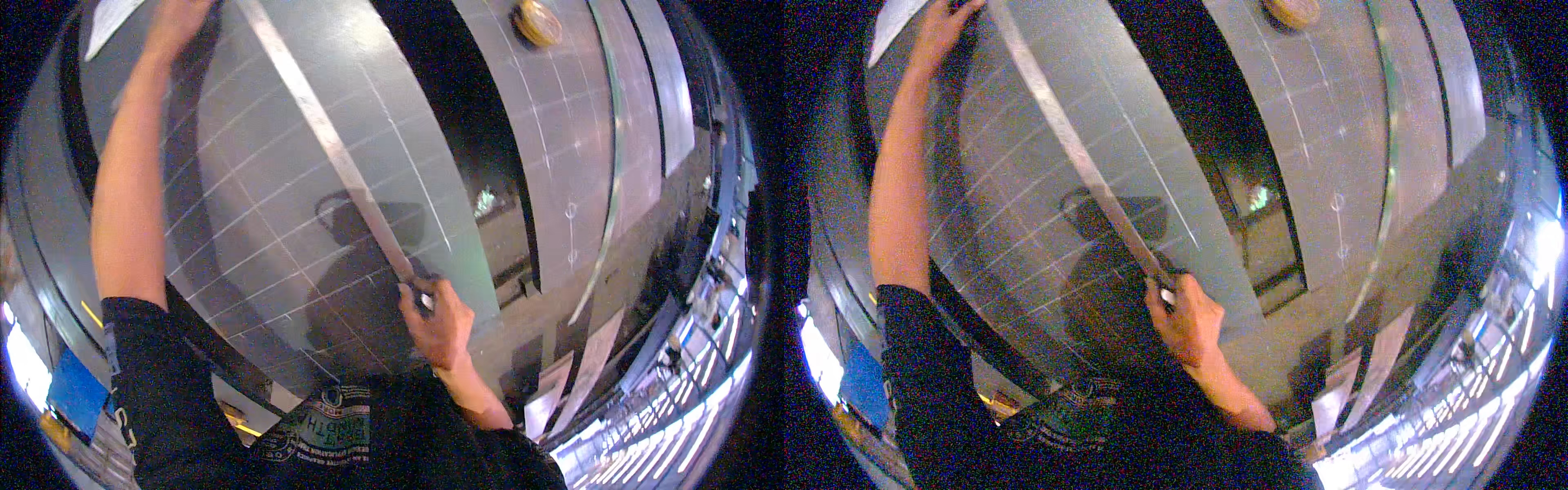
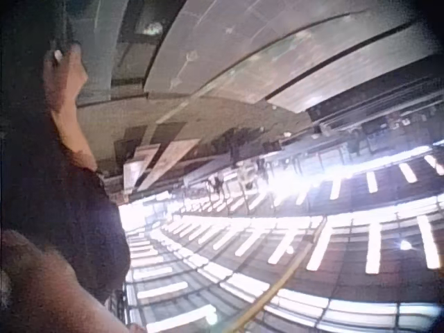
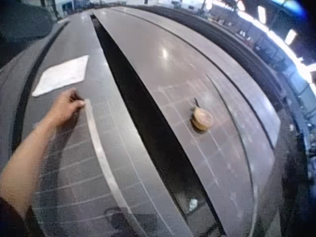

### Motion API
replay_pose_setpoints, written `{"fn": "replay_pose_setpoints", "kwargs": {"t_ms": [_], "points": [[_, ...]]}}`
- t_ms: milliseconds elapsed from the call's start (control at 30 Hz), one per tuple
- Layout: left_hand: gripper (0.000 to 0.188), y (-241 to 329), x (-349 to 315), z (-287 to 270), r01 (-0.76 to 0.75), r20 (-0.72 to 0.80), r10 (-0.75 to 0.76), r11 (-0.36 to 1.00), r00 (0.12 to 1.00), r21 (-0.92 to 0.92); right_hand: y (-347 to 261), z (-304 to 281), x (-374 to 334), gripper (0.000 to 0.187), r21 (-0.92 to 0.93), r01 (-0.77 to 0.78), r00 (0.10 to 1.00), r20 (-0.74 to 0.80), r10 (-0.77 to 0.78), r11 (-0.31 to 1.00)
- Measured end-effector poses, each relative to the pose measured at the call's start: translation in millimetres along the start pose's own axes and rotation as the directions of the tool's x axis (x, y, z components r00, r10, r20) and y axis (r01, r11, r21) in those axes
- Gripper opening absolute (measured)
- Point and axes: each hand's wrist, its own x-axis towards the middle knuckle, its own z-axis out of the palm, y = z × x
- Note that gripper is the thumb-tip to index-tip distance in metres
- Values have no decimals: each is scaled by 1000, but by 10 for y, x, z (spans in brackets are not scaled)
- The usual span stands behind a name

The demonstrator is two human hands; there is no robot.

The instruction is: The person measures a large metal sheet using a tape measure and marks points with a marker. They then use a metal square to draw straight lines across the sheet. The person repeats this process on multiple metal sheets in a workshop setting.

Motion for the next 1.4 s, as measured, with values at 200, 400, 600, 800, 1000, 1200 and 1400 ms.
{"fn": "replay_pose_setpoints", "kwargs": {"t_ms": [200, 400, 600, 800, 1000, 1200, 1400], "points": [[23, -21, 21, -92, -76, 14, 76, 997, 997, 30, -89, -2, 27, 28, 11, -109, 992, 58, 108, 994], [26, 205, -53, -101, 9, 32, -11, 997, 999, 74, -49, 45, -12, 29, 54, -40, 999, 12, 39, 998], [29, 87, -28, -96, -40, 20, 38, 993, 999, 110, -84, 31, 33, 27, 79, -40, 999, -10, 41, 996], [27, 154, -67, -74, -30, 3, 29, 997, 1000, 68, -114, 20, 51, 27, 85, -92, 996, 22, 91, 992], [37, -528, 174, 34, -203, -13, 210, 956, 978, 213, -159, -9, 58, 27, -3, -67, 998, 6, 67, 998], [30, -299, -26, 126, -219, -122, 269, 924, 955, 315, -75, 14, 35, 28, 23, -6, 999, -37, 7, 1000], [32, -261, -53, 134, -169, -124, 230, 912, 965, 373, -96, 15, 41, 28, 27, -54, 998, -14, 55, 998]]}}
